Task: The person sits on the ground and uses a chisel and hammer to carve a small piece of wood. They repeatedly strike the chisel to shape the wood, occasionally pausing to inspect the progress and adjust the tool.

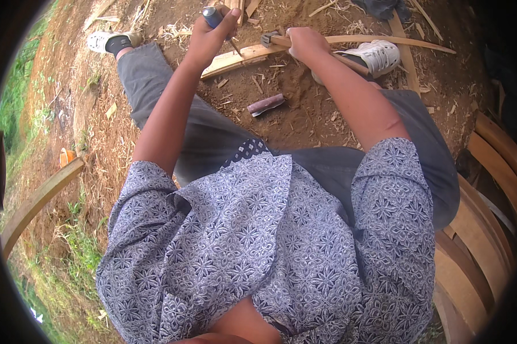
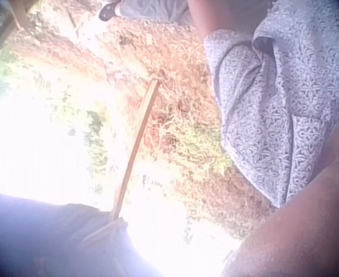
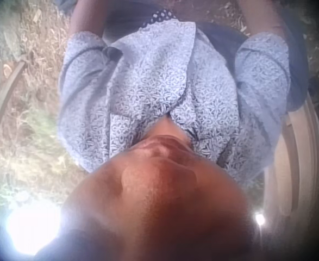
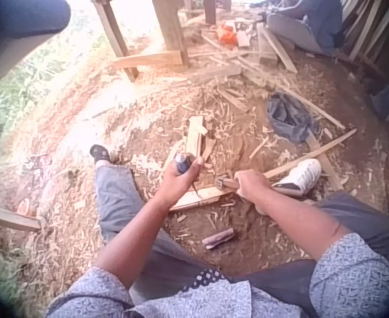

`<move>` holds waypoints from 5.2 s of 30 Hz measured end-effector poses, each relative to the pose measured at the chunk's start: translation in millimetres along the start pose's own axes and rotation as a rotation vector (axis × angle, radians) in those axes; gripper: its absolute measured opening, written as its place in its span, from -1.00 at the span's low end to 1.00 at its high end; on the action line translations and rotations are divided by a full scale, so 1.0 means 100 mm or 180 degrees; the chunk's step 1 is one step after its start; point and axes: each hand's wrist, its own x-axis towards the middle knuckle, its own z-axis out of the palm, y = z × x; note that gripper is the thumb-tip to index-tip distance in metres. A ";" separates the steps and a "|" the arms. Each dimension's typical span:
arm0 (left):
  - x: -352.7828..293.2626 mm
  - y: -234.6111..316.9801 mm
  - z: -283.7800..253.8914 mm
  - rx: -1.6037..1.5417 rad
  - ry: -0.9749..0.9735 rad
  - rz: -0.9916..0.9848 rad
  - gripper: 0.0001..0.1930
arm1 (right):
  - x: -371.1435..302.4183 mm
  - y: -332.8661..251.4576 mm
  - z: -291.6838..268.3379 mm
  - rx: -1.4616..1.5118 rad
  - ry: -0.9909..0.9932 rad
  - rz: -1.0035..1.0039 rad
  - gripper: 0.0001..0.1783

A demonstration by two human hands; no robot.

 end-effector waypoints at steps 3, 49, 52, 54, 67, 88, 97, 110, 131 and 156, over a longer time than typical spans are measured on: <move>0.01 0.02 0.01 -0.0072 -0.0123 0.0026 -0.64 | 0.01 0.01 0.01 0.0002 -0.0010 0.0022 -0.59; -0.11 0.02 0.16 0.0276 -0.0003 0.0437 -0.63 | -1.40 -0.92 -1.70 0.2153 0.2135 -0.0962 -0.59; -0.09 0.11 0.25 0.0195 -0.0038 0.0396 -0.64 | -1.33 -0.83 -1.50 0.2089 0.2344 -0.0835 -0.61; -0.09 0.17 0.28 0.0079 -0.0066 0.0327 -0.64 | -1.15 -0.59 -1.15 0.0788 0.1403 -0.1034 -0.53; -0.08 0.02 0.23 0.0448 -0.0026 0.0405 -0.62 | -1.23 -0.84 -1.52 0.1877 0.2479 -0.1123 -0.49; 0.12 -0.09 0.22 -0.0054 0.0000 0.0005 -0.68 | -0.51 -0.35 0.25 0.1878 0.0729 0.0237 -0.59; 0.47 -0.26 -0.13 -0.0895 0.0807 -0.0797 -0.68 | -0.53 -0.50 0.54 0.1240 0.0332 0.0301 -0.62; -0.01 0.20 -0.29 -0.0540 0.0622 0.0070 -0.63 | -0.48 -0.39 0.75 0.1494 0.0630 0.0143 -0.58; -0.06 0.14 0.21 0.0488 -0.0186 0.0260 -0.59 | -0.50 -0.39 0.74 0.1509 0.0591 0.0098 -0.61; -0.13 0.16 0.27 0.0626 -0.0051 0.0295 -0.64 | -0.34 -0.15 0.66 0.1985 0.0375 -0.0079 -0.52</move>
